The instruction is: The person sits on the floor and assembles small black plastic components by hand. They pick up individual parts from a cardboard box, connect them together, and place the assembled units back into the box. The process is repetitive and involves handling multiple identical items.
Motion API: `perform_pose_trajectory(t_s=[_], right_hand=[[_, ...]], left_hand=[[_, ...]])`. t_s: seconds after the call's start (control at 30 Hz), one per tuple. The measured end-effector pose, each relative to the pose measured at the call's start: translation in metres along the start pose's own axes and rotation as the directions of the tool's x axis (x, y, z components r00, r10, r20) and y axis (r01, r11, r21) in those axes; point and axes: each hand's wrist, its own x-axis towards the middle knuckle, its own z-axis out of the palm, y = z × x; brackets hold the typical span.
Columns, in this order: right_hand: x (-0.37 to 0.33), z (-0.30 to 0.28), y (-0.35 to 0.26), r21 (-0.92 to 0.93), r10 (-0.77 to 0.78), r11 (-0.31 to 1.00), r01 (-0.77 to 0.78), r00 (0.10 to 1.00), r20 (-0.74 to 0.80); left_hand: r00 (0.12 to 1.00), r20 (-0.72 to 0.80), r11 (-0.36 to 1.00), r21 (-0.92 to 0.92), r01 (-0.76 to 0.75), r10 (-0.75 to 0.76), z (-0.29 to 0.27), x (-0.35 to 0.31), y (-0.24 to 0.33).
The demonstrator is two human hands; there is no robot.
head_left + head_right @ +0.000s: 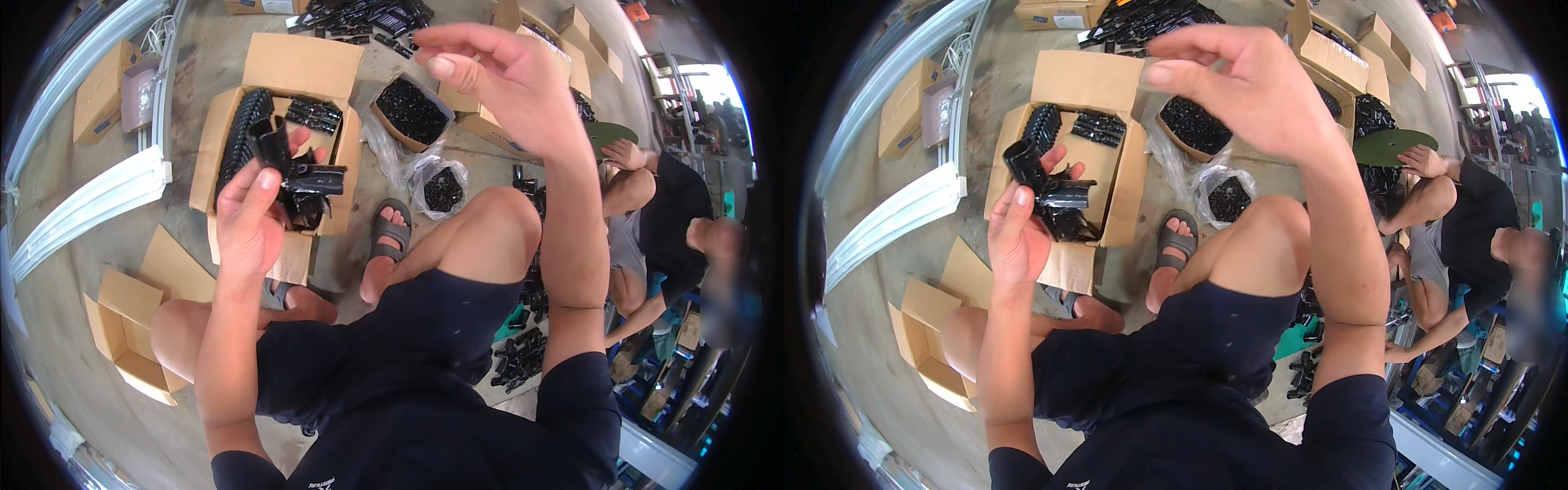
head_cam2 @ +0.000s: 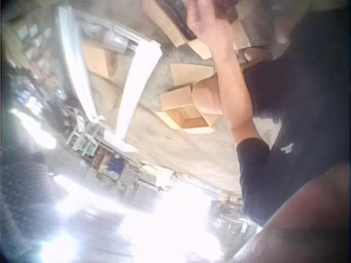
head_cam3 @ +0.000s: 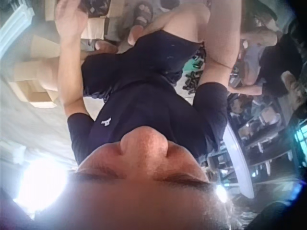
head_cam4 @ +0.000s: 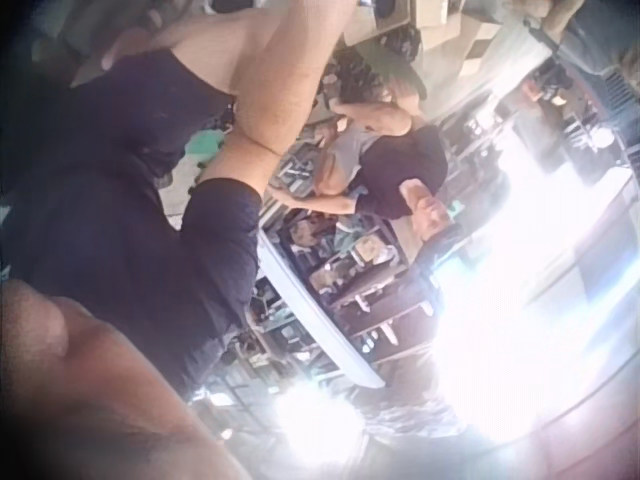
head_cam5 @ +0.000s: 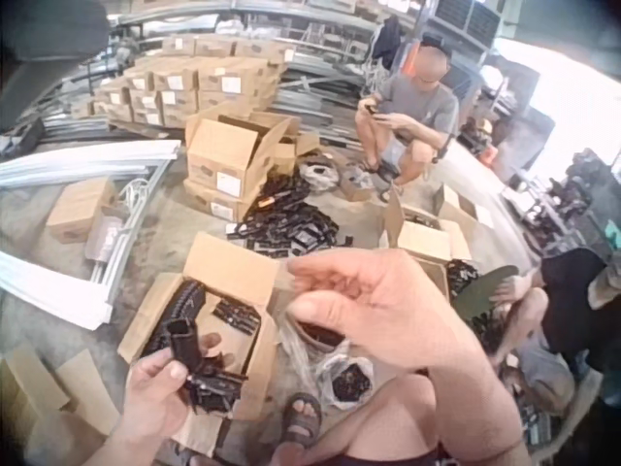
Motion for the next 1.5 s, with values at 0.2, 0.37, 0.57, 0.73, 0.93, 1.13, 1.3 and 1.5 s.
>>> perform_pose_trajectory(t_s=[0.2, 0.37, 0.57, 0.73, 0.93, 1.13, 1.3, 1.5], right_hand=[[0.013, 0.043, 0.230, -0.319, 0.359, 0.874, -0.367, 0.929, -0.085], [0.006, 0.132, 0.342, -0.454, 0.440, 0.782, -0.426, 0.894, -0.081], [0.021, 0.182, 0.387, -0.623, 0.200, 0.764, -0.168, 0.980, -0.019], [0.024, 0.194, 0.385, -0.680, 0.185, 0.715, -0.159, 0.982, -0.034], [0.030, 0.188, 0.373, -0.729, 0.147, 0.678, -0.091, 0.989, 0.013], [0.018, 0.156, 0.341, -0.127, 0.393, 0.880, -0.458, 0.851, -0.348], [0.022, 0.098, 0.269, 0.254, 0.262, 0.953, -0.165, 0.870, -0.417], [0.035, 0.013, 0.112, 0.717, 0.190, 0.695, 0.046, 0.951, -0.245]], left_hand=[[0.996, 0.076, 0.988, 0.142, -0.067, 0.056, -0.002, 0.011, 0.002], [1.000, 0.006, 0.987, 0.163, 0.009, -0.010, -0.010, 0.006, -0.001], [0.983, -0.132, 0.968, 0.198, 0.156, -0.132, -0.018, 0.018, -0.016], [0.960, -0.213, 0.925, 0.296, 0.240, -0.181, -0.022, 0.025, -0.025], [0.977, -0.166, 0.886, 0.423, 0.192, -0.132, -0.019, 0.026, -0.021], [0.982, -0.148, 0.890, 0.424, 0.166, -0.113, 0.009, 0.021, -0.015], [0.982, -0.121, 0.962, 0.218, 0.166, -0.142, 0.019, 0.013, -0.020], [0.995, -0.031, 0.971, 0.220, 0.094, -0.090, 0.025, 0.010, -0.009]])
